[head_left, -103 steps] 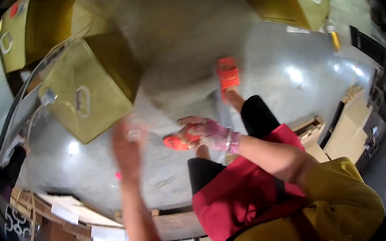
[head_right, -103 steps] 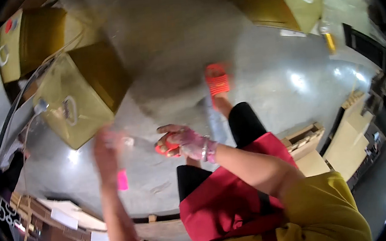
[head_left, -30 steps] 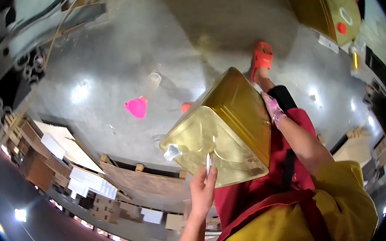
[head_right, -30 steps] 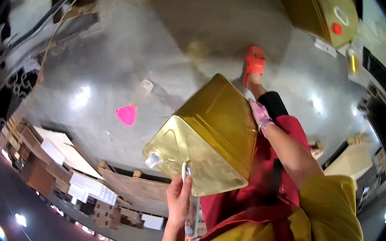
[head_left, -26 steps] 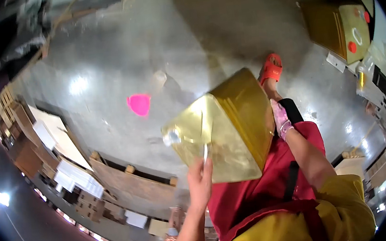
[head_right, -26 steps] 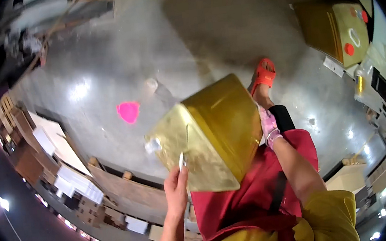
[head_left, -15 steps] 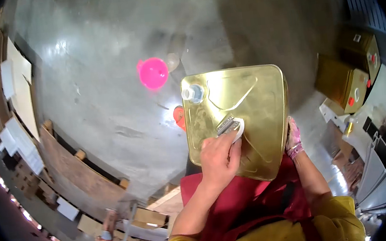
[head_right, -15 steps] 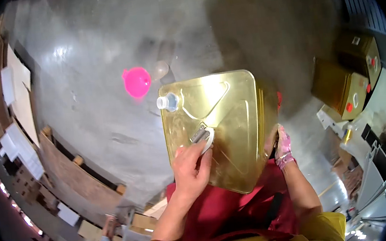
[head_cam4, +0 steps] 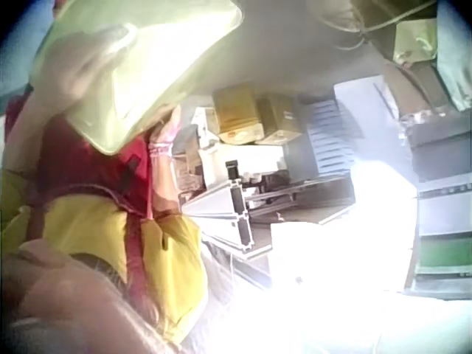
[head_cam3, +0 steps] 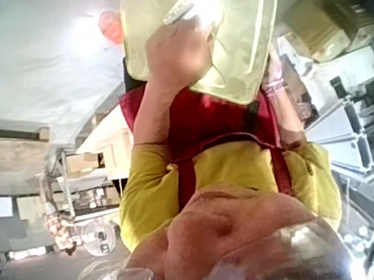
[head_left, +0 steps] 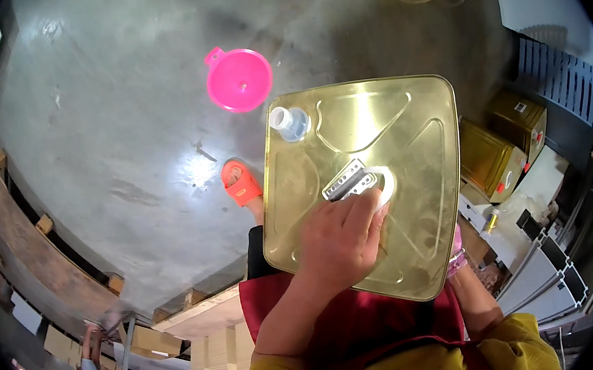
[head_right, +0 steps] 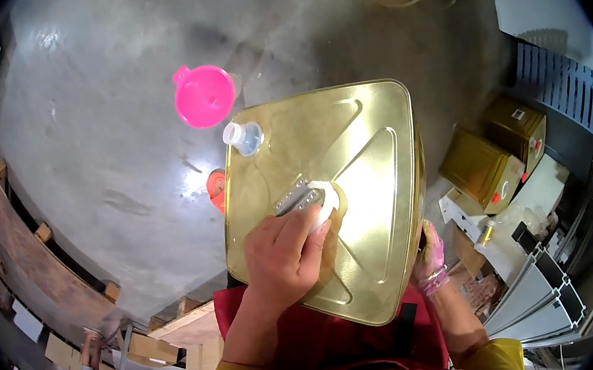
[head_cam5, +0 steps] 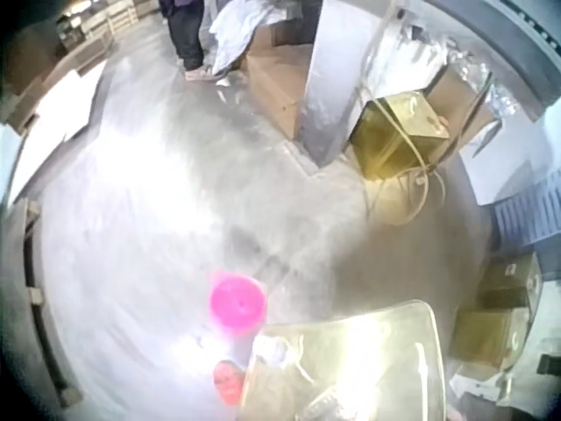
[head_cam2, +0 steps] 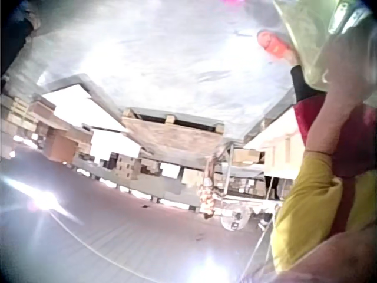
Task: The person pours liquid from a yellow jerrycan into a small bottle using a pink funnel, then moves to a workbench to wipe several light-colored wooden boards with a white cloth. The person repeatedly wipes the boards, occasionally refilling the cloth with liquid from the bottle.
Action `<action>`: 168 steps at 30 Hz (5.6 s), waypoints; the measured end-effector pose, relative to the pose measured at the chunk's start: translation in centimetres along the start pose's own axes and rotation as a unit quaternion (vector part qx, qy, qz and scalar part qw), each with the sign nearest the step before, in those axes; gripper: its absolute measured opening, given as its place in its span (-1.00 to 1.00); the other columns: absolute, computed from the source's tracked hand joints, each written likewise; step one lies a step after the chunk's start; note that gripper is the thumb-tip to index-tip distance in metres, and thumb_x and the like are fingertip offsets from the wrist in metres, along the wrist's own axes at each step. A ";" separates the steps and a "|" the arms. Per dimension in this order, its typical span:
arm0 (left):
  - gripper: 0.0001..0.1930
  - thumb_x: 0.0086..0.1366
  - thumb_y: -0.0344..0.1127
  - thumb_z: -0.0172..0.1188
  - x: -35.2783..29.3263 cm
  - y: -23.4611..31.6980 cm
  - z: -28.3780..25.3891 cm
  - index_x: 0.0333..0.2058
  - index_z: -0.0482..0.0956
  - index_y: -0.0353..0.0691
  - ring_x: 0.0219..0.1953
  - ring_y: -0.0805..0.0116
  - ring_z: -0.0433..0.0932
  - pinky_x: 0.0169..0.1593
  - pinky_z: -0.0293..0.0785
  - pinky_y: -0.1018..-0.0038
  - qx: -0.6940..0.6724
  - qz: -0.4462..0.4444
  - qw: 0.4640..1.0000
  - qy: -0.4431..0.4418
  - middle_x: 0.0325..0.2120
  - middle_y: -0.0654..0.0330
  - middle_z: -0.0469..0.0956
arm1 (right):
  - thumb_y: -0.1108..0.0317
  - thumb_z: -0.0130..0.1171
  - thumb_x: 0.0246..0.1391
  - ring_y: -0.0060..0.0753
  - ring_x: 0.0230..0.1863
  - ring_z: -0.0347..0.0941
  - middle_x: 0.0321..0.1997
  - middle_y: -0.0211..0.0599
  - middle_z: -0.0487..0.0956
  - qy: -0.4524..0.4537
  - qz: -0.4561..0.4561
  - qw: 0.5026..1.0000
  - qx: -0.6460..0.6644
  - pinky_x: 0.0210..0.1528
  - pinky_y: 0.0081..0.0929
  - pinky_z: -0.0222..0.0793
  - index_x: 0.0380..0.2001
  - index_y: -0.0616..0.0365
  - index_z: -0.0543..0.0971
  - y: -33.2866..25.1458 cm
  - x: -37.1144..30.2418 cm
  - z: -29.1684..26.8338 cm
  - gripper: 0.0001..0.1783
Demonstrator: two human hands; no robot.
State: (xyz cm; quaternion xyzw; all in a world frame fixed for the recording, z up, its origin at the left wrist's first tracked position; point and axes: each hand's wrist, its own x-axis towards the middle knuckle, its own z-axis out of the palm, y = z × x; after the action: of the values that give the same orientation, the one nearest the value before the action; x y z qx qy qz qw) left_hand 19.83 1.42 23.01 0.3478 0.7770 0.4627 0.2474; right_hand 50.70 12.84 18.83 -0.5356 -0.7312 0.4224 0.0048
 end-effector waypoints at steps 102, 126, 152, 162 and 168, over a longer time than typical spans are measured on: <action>-0.87 0.17 -0.42 0.15 2.9 -3.1 -3.8 -0.29 0.45 -0.28 -0.48 0.01 0.49 -0.43 0.40 0.25 -0.105 -0.087 0.990 -0.020 -0.47 0.04 0.52 | 0.17 -0.20 0.31 -0.49 -0.15 0.42 -0.17 -0.36 0.50 0.036 0.363 0.851 0.378 -0.04 -0.54 0.31 -0.11 0.18 0.44 -6.0 -2.8 -5.8 -0.66; -0.88 0.18 -0.42 0.15 2.9 -3.2 -3.6 -0.33 0.44 -0.28 -0.50 0.01 0.48 -0.46 0.39 0.26 -0.108 -0.083 0.991 -0.003 -0.50 0.05 0.49 | 0.18 -0.13 0.28 -0.47 -0.14 0.42 -0.16 -0.37 0.51 0.047 0.380 0.833 0.399 -0.04 -0.50 0.33 -0.12 0.16 0.45 -6.7 -2.9 -5.9 -0.70; -0.87 0.17 -0.42 0.15 2.8 -3.3 -3.3 -0.30 0.46 -0.29 -0.48 0.01 0.50 -0.44 0.41 0.26 -0.101 -0.086 0.991 -0.007 -0.48 0.03 0.51 | 0.18 -0.11 0.27 -0.47 -0.14 0.44 -0.15 -0.36 0.53 0.075 0.391 0.822 0.407 -0.05 -0.50 0.34 -0.11 0.15 0.46 -6.8 -2.7 -4.8 -0.69; -0.87 0.18 -0.41 0.14 2.9 -3.3 -3.3 -0.30 0.45 -0.29 -0.48 0.02 0.50 -0.44 0.42 0.27 -0.095 -0.084 0.992 -0.011 -0.47 0.03 0.52 | 0.17 -0.15 0.29 -0.45 -0.16 0.44 -0.15 -0.35 0.53 0.096 0.388 0.823 0.404 -0.07 -0.51 0.36 -0.09 0.17 0.44 -7.4 -2.5 -4.1 -0.67; -0.88 0.19 -0.40 0.14 2.8 -3.4 -3.3 -0.31 0.45 -0.28 -0.48 0.02 0.50 -0.44 0.41 0.27 -0.092 -0.084 0.992 -0.010 -0.47 0.04 0.52 | 0.15 -0.19 0.30 -0.44 -0.16 0.45 -0.14 -0.31 0.52 0.060 0.389 0.829 0.396 -0.08 -0.49 0.37 -0.09 0.18 0.44 -9.4 -2.3 -3.5 -0.64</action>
State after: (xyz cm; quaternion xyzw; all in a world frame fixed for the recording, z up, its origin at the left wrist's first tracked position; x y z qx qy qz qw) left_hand 14.65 0.65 21.34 0.2618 0.7554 0.5058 0.3240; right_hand 45.96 12.55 27.95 -0.7521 -0.2302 0.6102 0.0954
